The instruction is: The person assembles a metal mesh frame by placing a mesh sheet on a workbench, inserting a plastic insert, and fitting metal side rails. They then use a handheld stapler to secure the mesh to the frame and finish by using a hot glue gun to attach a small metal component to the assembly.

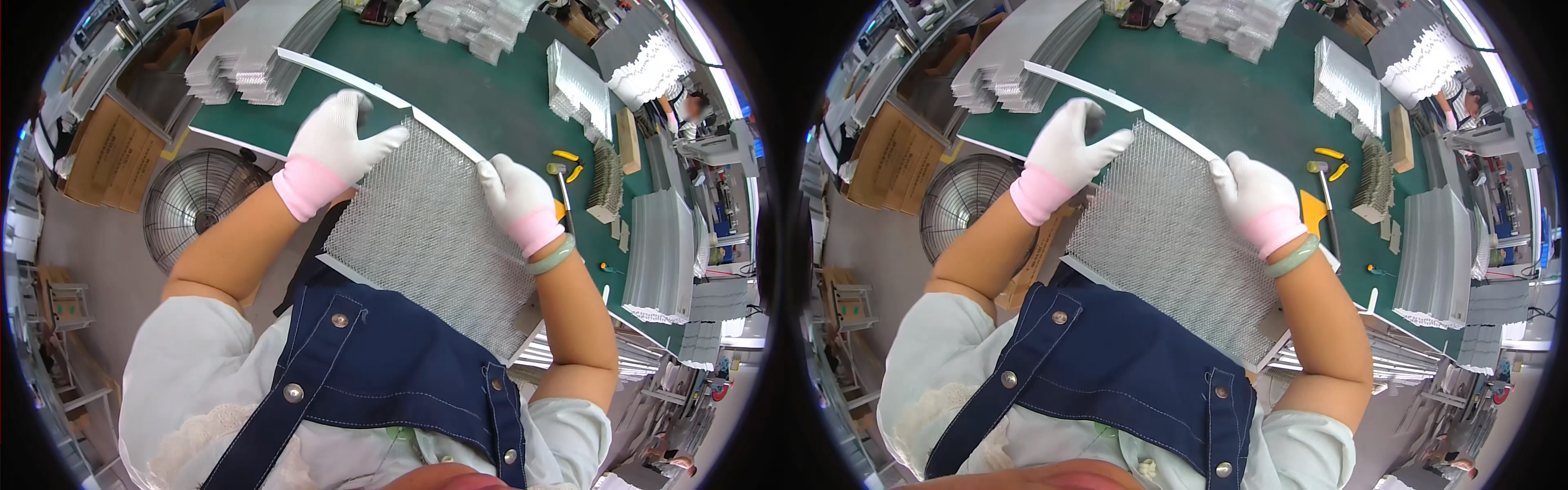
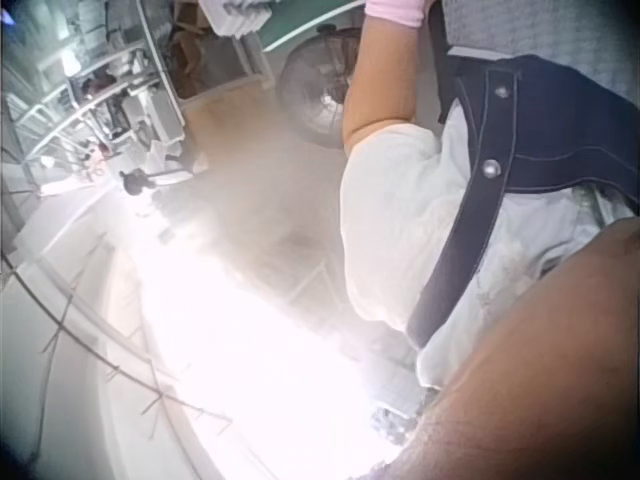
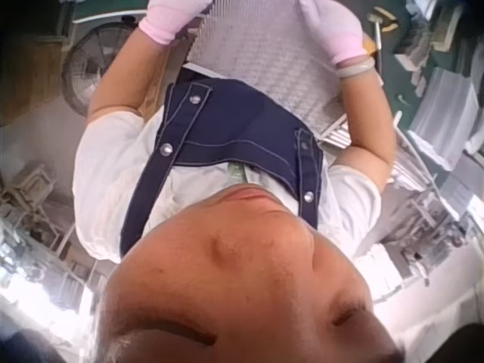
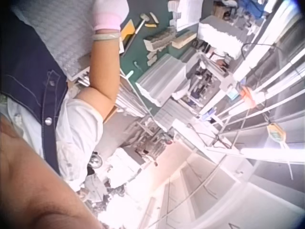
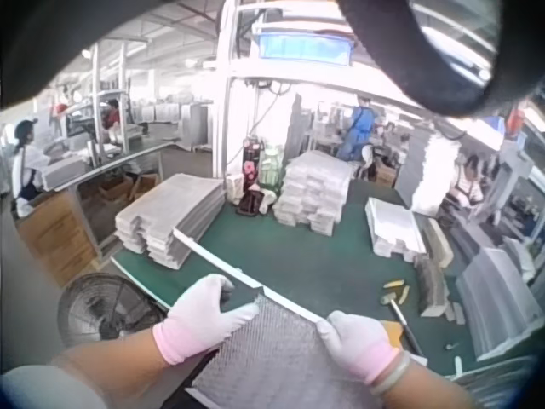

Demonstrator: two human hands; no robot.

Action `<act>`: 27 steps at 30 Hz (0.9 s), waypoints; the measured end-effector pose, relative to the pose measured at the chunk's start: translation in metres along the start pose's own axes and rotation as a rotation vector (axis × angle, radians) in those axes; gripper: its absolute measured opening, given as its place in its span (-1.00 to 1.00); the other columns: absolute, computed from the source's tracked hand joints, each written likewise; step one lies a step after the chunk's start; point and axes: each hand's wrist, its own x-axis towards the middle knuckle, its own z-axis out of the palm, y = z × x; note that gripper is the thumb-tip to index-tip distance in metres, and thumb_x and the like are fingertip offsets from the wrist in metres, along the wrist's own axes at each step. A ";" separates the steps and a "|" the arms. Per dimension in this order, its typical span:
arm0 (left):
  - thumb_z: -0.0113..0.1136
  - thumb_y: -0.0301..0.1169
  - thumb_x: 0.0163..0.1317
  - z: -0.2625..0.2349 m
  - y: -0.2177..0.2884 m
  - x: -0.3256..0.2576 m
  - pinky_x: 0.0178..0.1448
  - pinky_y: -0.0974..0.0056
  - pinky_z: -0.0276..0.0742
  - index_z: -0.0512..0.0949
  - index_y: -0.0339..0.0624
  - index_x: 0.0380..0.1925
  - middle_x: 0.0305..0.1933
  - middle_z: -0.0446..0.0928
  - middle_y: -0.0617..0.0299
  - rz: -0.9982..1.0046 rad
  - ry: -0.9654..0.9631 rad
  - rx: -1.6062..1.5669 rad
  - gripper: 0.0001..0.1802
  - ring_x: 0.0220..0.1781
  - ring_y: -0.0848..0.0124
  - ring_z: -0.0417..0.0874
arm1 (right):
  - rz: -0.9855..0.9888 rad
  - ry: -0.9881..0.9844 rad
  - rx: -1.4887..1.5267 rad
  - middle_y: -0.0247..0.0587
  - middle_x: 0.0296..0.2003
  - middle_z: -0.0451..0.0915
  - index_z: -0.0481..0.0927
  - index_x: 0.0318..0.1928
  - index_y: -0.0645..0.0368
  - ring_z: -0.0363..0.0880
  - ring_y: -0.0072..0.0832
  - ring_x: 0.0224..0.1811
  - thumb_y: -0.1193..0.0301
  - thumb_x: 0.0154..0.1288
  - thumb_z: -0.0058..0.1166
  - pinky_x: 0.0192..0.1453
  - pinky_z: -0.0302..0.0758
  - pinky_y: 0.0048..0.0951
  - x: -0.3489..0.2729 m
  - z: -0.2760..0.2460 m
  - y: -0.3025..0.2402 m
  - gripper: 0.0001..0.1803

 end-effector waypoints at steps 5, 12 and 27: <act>0.26 -0.15 0.42 0.015 -0.008 -0.003 0.03 0.33 0.54 0.57 -0.49 0.02 -0.12 0.65 0.14 -0.316 -0.474 -0.804 -0.50 -0.11 0.47 0.61 | -0.042 0.050 0.008 0.06 -0.48 0.55 0.49 -0.33 0.18 0.57 0.10 -0.34 0.01 0.57 -0.19 -0.23 0.48 -0.01 0.002 0.001 -0.011 -0.50; 0.20 -0.27 0.46 0.009 0.002 -0.008 0.08 0.39 0.52 0.58 -0.41 0.03 -0.08 0.65 0.23 -0.351 -0.437 -0.895 -0.62 -0.09 0.54 0.62 | -0.025 -0.056 0.385 0.04 -0.48 0.55 0.49 -0.35 0.19 0.58 0.05 -0.36 0.05 0.54 -0.08 -0.25 0.49 -0.07 0.000 -0.014 -0.008 -0.54; 0.28 -0.08 0.28 -0.012 0.037 0.058 0.05 0.04 0.58 0.65 -0.19 -0.13 -0.21 0.66 0.04 0.732 -0.358 0.249 -0.60 -0.07 0.07 0.69 | -0.102 0.123 0.022 0.04 -0.50 0.55 0.49 -0.38 0.16 0.59 0.06 -0.35 0.01 0.52 -0.05 -0.27 0.49 -0.04 -0.002 -0.008 -0.030 -0.53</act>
